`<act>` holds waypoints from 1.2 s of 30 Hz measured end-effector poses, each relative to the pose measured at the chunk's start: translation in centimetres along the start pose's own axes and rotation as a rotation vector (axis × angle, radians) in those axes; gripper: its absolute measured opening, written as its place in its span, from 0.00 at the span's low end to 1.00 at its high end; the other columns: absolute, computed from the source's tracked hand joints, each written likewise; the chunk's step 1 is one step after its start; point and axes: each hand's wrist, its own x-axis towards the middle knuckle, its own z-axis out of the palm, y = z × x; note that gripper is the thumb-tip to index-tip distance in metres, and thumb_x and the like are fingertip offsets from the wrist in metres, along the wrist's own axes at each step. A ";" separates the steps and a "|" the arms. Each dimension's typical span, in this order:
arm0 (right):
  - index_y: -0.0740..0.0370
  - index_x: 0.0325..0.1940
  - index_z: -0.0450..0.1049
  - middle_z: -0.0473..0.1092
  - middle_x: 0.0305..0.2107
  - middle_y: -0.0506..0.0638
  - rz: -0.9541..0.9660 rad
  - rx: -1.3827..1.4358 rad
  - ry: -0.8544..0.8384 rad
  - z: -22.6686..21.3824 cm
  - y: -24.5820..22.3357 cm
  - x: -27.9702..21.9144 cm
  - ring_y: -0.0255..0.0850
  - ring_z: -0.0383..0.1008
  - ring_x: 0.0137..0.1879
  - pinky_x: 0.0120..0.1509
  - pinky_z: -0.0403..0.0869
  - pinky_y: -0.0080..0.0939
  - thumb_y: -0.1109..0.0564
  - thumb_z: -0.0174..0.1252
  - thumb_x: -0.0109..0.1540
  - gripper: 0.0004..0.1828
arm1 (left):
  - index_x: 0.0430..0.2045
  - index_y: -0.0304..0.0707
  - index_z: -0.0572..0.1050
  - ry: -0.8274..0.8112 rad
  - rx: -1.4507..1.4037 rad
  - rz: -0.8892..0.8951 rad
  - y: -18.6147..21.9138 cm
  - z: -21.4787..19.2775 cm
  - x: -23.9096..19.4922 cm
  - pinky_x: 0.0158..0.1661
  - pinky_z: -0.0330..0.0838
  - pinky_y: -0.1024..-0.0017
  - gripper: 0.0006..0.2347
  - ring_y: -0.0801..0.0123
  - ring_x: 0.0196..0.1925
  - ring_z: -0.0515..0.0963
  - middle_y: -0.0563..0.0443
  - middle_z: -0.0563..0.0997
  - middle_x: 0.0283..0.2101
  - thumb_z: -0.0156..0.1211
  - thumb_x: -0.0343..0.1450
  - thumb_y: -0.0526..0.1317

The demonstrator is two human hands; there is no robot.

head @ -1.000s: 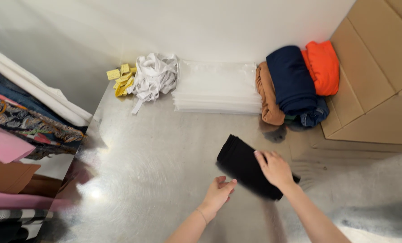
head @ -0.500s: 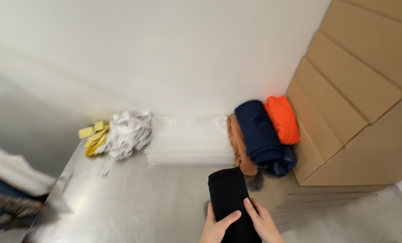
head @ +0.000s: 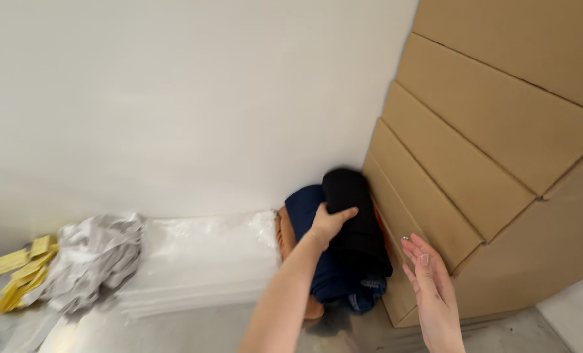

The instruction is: The person takes several garments, including a black pair of pants, a beige t-shirt, a black graphic t-shirt, and a checkered skirt, from a clothing rack. They lay each item on a metal table, smooth it out, and fold it into a compact shape before stacking it with other folded clothes.

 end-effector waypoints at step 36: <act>0.62 0.63 0.76 0.76 0.60 0.51 -0.052 -0.088 0.013 5.1 2.2 -0.2 0.38 0.74 0.66 0.75 0.68 0.38 0.56 0.51 0.68 0.20 | 0.62 0.47 0.74 0.086 0.347 0.315 -5.0 -4.8 -6.6 0.65 0.68 0.72 0.31 0.66 0.66 0.76 0.55 0.78 0.65 0.67 0.65 0.58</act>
